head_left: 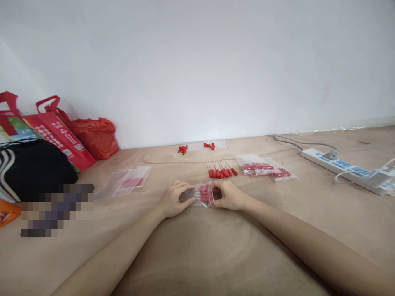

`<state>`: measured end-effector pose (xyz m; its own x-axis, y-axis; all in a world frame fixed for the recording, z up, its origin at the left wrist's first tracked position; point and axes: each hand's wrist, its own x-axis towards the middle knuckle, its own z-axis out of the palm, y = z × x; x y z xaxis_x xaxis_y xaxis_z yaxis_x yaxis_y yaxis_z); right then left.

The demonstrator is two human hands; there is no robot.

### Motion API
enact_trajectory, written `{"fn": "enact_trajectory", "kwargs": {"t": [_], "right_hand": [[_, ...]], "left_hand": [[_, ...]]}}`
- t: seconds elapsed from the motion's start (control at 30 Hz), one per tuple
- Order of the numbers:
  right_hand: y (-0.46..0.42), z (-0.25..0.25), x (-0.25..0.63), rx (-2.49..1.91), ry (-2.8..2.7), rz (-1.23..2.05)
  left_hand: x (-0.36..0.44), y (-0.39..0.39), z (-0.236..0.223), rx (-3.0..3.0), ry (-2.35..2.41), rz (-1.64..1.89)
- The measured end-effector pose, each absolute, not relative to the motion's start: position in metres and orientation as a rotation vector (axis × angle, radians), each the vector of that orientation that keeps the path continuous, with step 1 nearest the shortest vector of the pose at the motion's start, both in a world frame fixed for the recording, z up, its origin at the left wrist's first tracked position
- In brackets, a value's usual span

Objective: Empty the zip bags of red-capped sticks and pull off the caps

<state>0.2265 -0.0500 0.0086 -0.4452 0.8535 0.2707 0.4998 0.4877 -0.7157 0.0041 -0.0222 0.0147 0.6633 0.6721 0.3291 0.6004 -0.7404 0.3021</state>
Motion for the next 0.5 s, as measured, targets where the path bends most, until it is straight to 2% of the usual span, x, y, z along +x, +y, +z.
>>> {"fn": "enact_trajectory", "kwargs": {"t": [0.17, 0.5], "right_hand": [[-0.0501, 0.0047, 0.2244, -1.145, -2.033, 0.889], [-0.055, 0.0115, 0.2246, -1.171, -2.139, 0.741]], "left_hand": [[0.0036, -0.022, 0.0149, 2.712, 1.026, 0.633], [0.0038, -0.0218, 0.0151, 2.69, 1.007, 0.64]]}}
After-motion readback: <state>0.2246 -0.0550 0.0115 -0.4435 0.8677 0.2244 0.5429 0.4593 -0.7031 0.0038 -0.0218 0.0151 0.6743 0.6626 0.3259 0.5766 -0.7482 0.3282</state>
